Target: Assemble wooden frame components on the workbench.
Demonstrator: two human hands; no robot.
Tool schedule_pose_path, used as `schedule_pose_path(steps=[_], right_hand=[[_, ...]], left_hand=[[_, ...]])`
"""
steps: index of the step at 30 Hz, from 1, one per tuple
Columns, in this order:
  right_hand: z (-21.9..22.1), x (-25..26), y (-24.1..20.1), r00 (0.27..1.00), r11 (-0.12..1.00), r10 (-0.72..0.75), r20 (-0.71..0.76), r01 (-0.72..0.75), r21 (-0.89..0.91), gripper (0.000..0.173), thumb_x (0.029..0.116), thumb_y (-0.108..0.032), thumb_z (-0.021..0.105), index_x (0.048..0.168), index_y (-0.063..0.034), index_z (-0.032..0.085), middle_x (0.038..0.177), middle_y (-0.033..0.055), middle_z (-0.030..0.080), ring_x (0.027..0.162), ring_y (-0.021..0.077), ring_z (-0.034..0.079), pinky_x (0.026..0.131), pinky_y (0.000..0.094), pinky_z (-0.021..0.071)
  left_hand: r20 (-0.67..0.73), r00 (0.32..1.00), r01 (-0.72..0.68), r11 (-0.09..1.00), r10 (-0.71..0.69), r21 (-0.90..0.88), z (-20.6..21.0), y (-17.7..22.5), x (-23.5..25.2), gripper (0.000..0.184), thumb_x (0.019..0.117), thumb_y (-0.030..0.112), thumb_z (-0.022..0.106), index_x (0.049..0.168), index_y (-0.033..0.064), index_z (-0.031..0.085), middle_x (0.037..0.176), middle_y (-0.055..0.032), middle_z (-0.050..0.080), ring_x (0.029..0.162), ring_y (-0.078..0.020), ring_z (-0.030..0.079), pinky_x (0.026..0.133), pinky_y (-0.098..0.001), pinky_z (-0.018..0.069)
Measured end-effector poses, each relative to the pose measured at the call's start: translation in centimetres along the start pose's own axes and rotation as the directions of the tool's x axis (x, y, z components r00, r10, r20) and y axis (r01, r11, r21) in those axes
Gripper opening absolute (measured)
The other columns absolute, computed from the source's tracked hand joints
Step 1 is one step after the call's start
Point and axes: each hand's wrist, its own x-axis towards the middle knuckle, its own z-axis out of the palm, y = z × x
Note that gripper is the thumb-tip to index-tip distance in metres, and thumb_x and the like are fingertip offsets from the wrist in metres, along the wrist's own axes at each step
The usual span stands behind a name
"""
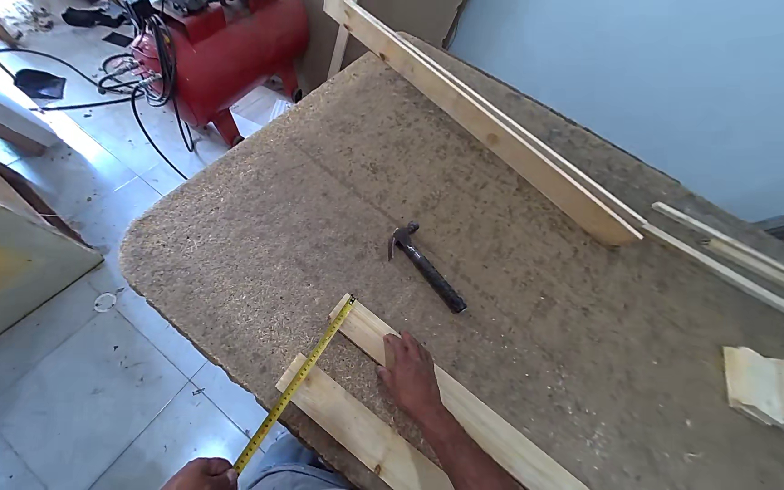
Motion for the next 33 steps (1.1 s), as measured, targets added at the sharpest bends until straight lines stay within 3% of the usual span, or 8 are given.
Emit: schedule_pose_path(steps=[18,27,33], right_hand=[[1.6,0.6,1.1,0.999,0.999,-0.010,-0.031,0.009,-0.033,0.062,0.0924,-0.038,0.072,0.146,-0.0140,0.055,0.156,0.0207,0.045,0.144,0.0388,0.043,0.119,0.0559,0.0328],[1.5,0.5,1.3,0.997,0.999,-0.034,-0.071,0.032,-0.032,0.061,0.0896,-0.037,0.076,0.143,-0.0130,0.058,0.150,0.0210,0.051,0.139,0.0392,0.048,0.117,0.0565,0.0359],[1.0,0.4,1.3,0.997,0.997,-0.039,-0.071,0.034,-0.069,0.065,0.0881,-0.040,0.076,0.144,-0.0142,0.056,0.146,0.0154,0.055,0.136,0.0369,0.051,0.115,0.0566,0.0370]], left_hand=[[0.009,1.000,-0.003,0.998,0.004,-0.062,-1.2,-1.7,1.7,0.031,0.1088,0.030,0.050,0.108,0.0058,0.069,0.098,-0.0073,0.074,0.082,-0.0185,0.072,0.078,-0.0383,0.0598],[0.025,1.000,0.003,0.998,-0.002,-0.065,-1.5,-1.5,1.9,0.031,0.1090,0.030,0.049,0.109,0.0058,0.068,0.099,-0.0069,0.074,0.083,-0.0182,0.072,0.079,-0.0378,0.0599],[0.022,1.000,-0.004,0.998,0.006,-0.063,-1.5,-1.6,1.5,0.030,0.1089,0.029,0.050,0.109,0.0057,0.068,0.099,-0.0071,0.074,0.083,-0.0183,0.073,0.080,-0.0386,0.0603]])
